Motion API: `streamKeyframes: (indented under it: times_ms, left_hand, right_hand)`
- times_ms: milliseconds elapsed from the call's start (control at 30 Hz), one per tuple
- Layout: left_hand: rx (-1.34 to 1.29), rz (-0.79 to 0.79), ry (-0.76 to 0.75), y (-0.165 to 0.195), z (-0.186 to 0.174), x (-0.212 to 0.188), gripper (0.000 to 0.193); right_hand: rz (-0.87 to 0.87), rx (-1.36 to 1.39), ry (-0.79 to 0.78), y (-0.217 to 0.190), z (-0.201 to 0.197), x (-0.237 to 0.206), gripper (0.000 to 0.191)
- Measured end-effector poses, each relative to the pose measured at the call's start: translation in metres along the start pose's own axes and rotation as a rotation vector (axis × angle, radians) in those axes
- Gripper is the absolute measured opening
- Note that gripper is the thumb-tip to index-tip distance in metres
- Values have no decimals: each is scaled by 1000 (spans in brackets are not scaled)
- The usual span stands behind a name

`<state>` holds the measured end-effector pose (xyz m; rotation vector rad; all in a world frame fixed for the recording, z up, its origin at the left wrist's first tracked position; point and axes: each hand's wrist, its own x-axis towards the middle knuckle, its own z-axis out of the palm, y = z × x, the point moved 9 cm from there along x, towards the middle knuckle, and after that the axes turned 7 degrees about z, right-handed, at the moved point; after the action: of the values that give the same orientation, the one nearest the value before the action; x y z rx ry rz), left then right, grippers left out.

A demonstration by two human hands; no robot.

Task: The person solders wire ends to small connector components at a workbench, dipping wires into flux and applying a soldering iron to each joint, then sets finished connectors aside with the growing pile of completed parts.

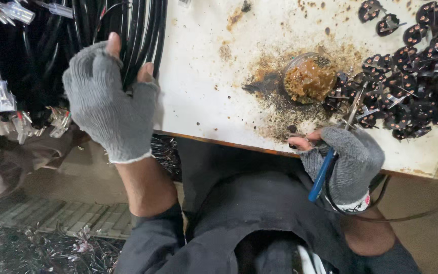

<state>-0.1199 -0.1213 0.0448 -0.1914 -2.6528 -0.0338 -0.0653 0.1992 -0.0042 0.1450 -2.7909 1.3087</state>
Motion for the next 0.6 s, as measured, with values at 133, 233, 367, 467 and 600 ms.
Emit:
streamKeyframes:
  times_ms: [133, 233, 367, 467, 600]
  left_hand:
    - [80, 5, -167, 1, 16, 1, 34]
    - [18, 47, -174, 16, 13, 4, 29]
    - [128, 202, -336, 18, 18, 10, 30]
    - [134, 222, -471, 9, 29, 9, 29]
    - [33, 114, -375, 2, 25, 13, 24]
  right_hand:
    - [12, -9, -3, -1, 0, 4, 36]
    - [1, -74, 8, 0, -1, 1, 35]
    - [-4, -146, 11, 0, -2, 0, 34]
    - [-47, -175, 9, -5, -2, 2, 37]
    - [-64, -101, 39, -5, -3, 2, 36]
